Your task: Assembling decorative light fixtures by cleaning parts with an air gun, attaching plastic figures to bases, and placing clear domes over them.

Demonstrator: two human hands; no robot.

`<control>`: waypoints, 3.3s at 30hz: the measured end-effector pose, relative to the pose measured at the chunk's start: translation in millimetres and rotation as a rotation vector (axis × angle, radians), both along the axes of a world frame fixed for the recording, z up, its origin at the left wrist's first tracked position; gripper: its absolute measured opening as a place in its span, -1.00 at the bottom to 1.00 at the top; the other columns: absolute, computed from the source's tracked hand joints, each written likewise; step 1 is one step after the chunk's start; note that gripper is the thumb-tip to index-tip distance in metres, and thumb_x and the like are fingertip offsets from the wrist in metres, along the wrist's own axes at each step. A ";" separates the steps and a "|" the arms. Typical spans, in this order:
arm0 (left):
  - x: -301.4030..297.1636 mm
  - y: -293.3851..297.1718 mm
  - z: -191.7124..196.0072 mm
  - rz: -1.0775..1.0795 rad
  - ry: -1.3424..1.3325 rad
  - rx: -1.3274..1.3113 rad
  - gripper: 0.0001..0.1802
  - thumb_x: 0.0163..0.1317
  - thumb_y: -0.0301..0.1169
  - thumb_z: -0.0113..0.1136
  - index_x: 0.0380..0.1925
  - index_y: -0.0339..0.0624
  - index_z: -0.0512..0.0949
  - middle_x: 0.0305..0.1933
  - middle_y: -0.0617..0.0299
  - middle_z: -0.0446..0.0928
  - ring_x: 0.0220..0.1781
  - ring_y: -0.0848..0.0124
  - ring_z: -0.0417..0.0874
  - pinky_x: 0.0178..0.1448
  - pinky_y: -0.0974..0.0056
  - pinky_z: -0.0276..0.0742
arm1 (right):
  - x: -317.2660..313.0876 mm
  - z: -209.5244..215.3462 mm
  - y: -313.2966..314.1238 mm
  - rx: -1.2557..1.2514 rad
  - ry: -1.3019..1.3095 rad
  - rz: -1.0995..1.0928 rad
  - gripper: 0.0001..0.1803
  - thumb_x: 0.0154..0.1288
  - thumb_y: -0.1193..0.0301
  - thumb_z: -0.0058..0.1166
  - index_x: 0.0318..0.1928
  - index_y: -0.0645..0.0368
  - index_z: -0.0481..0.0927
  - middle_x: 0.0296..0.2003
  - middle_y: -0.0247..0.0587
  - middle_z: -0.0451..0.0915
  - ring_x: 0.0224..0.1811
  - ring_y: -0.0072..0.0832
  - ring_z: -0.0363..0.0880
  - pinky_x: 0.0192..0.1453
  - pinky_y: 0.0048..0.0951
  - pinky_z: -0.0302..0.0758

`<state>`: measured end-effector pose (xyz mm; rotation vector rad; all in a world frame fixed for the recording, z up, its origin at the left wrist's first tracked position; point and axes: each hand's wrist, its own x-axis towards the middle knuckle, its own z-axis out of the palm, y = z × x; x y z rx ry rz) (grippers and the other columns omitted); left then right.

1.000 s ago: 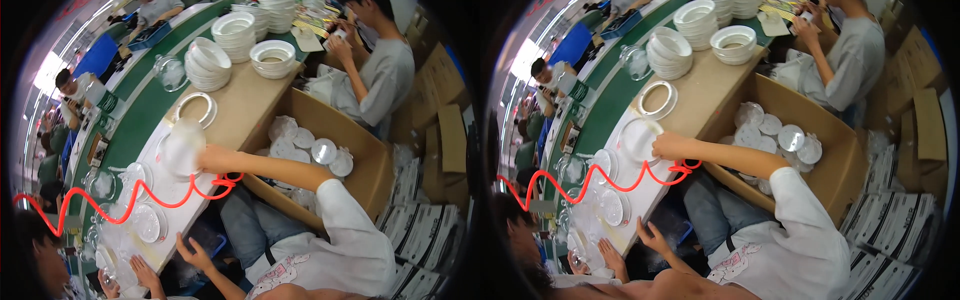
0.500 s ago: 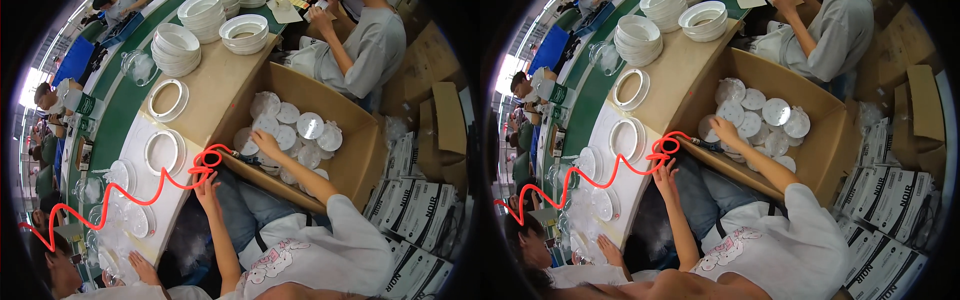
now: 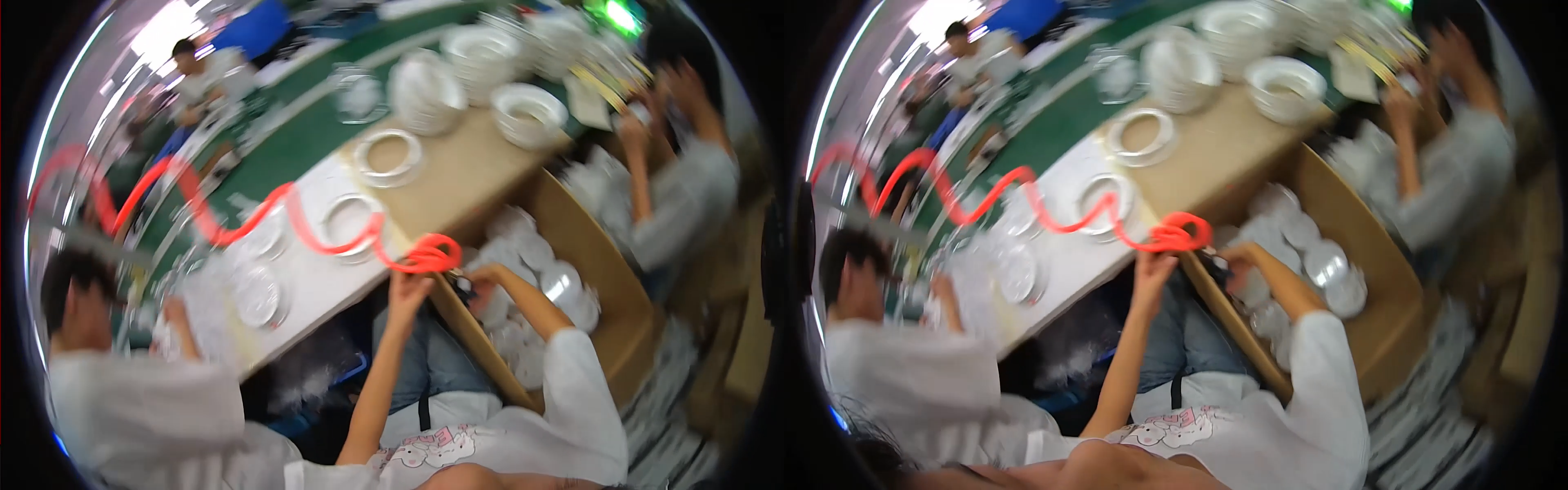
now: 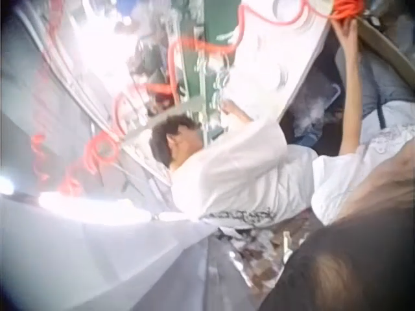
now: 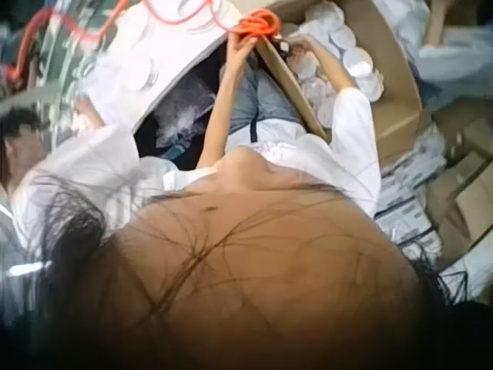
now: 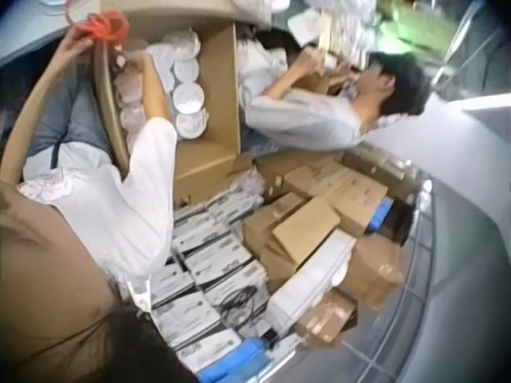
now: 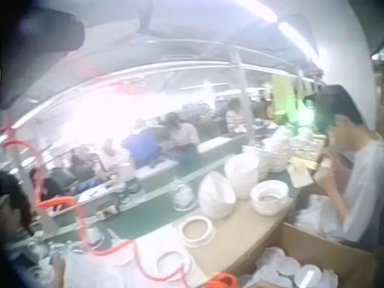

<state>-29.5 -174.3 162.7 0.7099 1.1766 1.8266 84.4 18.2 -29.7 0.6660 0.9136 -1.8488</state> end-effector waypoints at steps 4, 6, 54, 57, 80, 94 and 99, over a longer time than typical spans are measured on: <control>22.8 20.3 -24.4 -0.135 0.140 -0.056 -0.46 0.06 -0.49 0.21 0.08 -0.20 0.29 0.03 0.17 0.40 0.07 0.36 0.47 0.10 0.29 0.43 | -36.1 19.7 -1.5 -0.042 -0.056 0.018 -0.33 0.23 -0.10 -0.20 0.05 0.26 0.39 -0.12 0.11 0.49 -0.10 -0.15 0.51 0.05 -0.15 0.39; 57.9 24.8 -32.8 -0.047 0.637 0.120 -0.45 0.08 -0.42 0.19 0.11 -0.19 0.29 0.07 0.15 0.37 0.09 0.32 0.44 0.09 0.26 0.41 | 3.8 7.0 -10.8 -0.024 -0.008 -0.062 -0.40 0.22 -0.03 -0.18 0.01 0.25 0.41 -0.15 0.07 0.50 -0.14 -0.19 0.51 0.00 -0.20 0.41; -7.9 78.5 104.3 -0.381 0.891 0.015 -0.66 0.18 -0.33 0.08 -0.06 -0.22 0.46 -0.10 0.03 0.52 -0.08 0.13 0.54 0.01 0.21 0.44 | 85.0 135.4 -175.6 0.857 0.217 -1.608 -0.66 0.17 0.56 -0.05 -0.02 0.29 0.30 -0.20 -0.21 0.42 -0.16 -0.48 0.40 0.00 -0.48 0.34; -35.2 21.1 94.5 -0.079 0.509 -0.097 -0.71 0.24 -0.42 0.05 -0.06 -0.30 0.47 -0.12 0.15 0.57 -0.04 0.43 0.55 0.02 0.35 0.43 | 83.5 137.5 -177.1 0.881 0.230 -1.690 -0.56 0.18 0.55 -0.07 0.08 0.32 0.23 -0.12 -0.17 0.39 -0.12 -0.46 0.37 0.05 -0.48 0.30; -78.2 -104.7 44.9 0.349 0.252 -0.281 -0.78 0.30 -0.47 -0.02 -0.11 -0.33 0.48 -0.19 0.21 0.57 -0.07 0.52 0.55 0.04 0.43 0.42 | 32.4 134.7 -222.8 0.944 0.463 -1.403 -0.38 0.18 0.58 -0.15 0.27 0.40 0.03 -0.02 0.00 0.35 -0.01 -0.28 0.39 0.16 -0.35 0.29; -98.4 -95.2 64.5 0.384 0.396 -0.300 -0.77 0.29 -0.47 -0.03 -0.11 -0.32 0.49 -0.18 0.18 0.58 -0.06 0.47 0.57 0.04 0.39 0.41 | 22.6 133.3 -207.3 0.914 0.371 -1.348 -0.59 0.22 0.54 -0.11 0.06 0.42 0.20 -0.05 -0.02 0.38 -0.01 -0.29 0.41 0.15 -0.33 0.31; -111.1 -80.2 92.2 0.333 0.252 -0.135 -0.75 0.30 -0.48 -0.05 -0.07 -0.33 0.47 -0.16 0.17 0.56 -0.06 0.46 0.53 0.06 0.37 0.38 | 24.7 134.7 -206.9 0.946 0.415 -1.341 -0.58 0.23 0.51 -0.10 0.07 0.40 0.18 -0.05 0.00 0.38 0.01 -0.27 0.40 0.16 -0.33 0.31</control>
